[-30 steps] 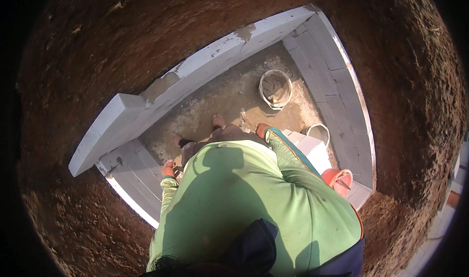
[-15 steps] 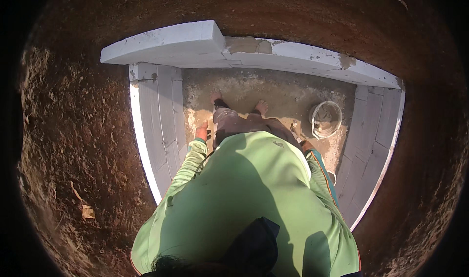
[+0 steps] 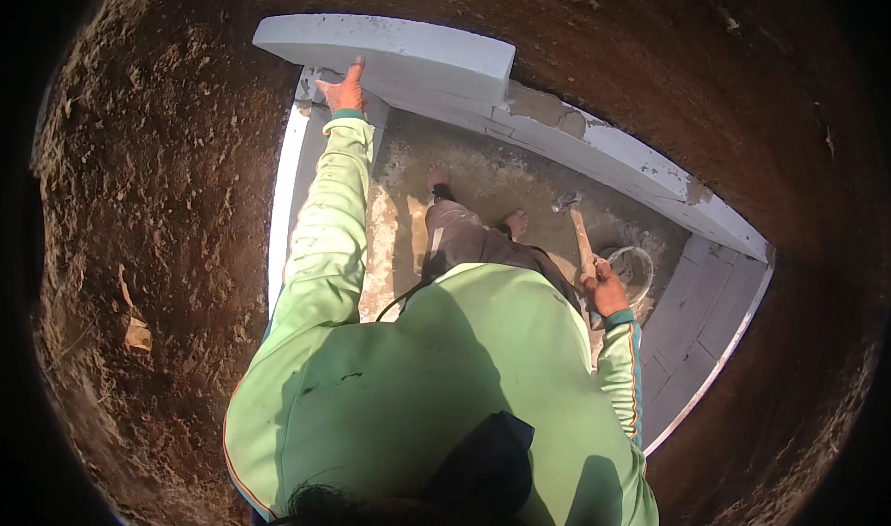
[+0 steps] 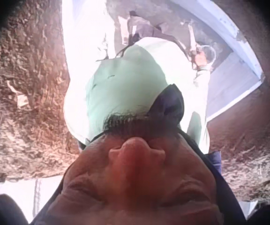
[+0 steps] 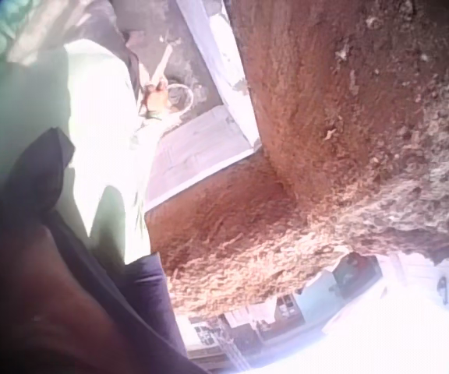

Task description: The person applies mortar to the edges of white bricks using a trowel and places them to build a wall structure inside a pit, tapping them into place with a hammer.

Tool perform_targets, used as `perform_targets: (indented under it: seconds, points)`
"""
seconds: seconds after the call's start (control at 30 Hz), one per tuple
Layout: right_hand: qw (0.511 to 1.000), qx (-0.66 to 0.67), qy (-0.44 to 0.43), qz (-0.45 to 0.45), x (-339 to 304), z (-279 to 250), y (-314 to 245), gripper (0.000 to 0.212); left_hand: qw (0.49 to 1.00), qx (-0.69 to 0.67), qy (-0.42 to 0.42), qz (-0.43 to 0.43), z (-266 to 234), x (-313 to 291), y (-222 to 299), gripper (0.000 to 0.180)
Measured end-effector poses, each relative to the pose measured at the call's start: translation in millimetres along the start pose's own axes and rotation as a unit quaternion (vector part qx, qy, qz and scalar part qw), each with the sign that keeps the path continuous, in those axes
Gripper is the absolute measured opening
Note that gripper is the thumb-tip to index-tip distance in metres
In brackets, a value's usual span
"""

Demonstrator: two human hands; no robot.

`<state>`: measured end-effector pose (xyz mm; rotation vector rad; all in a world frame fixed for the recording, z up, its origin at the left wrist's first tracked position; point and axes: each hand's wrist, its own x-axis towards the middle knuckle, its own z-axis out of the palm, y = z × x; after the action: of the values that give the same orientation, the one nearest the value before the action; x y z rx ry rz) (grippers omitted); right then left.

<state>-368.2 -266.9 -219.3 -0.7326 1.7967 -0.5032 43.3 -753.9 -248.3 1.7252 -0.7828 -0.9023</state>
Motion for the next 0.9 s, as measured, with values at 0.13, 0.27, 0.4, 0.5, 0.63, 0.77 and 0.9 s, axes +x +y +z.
perform_targets:
  seconds: [0.13,0.27,0.4,0.5,0.63,0.77,0.9]
  points:
    - [0.962,0.268,-0.020,0.050,-7,16,-75,0.042,0.990,0.098,0.094,-0.032,24,69,47,0.137]
    - [0.926,0.372,0.032,0.050,-1,19,-133,0.022,0.989,0.100,0.052,-0.091,14,79,71,0.127]
    - [0.871,0.485,0.081,0.020,17,30,-178,0.010,0.991,0.069,0.060,-0.099,19,103,55,0.119]
    - [0.835,0.537,0.121,0.008,43,54,-207,0.010,0.992,0.038,0.059,-0.107,25,93,58,0.117]
    - [0.863,0.505,0.019,0.017,57,99,-251,0.012,0.993,0.026,0.055,-0.105,18,120,37,0.119]
    - [0.874,0.478,-0.084,0.031,62,94,-254,0.017,0.992,0.008,0.050,-0.113,26,125,38,0.121]
    - [0.871,0.486,-0.069,0.033,46,67,-226,0.025,0.994,-0.001,0.054,-0.097,21,138,35,0.105]
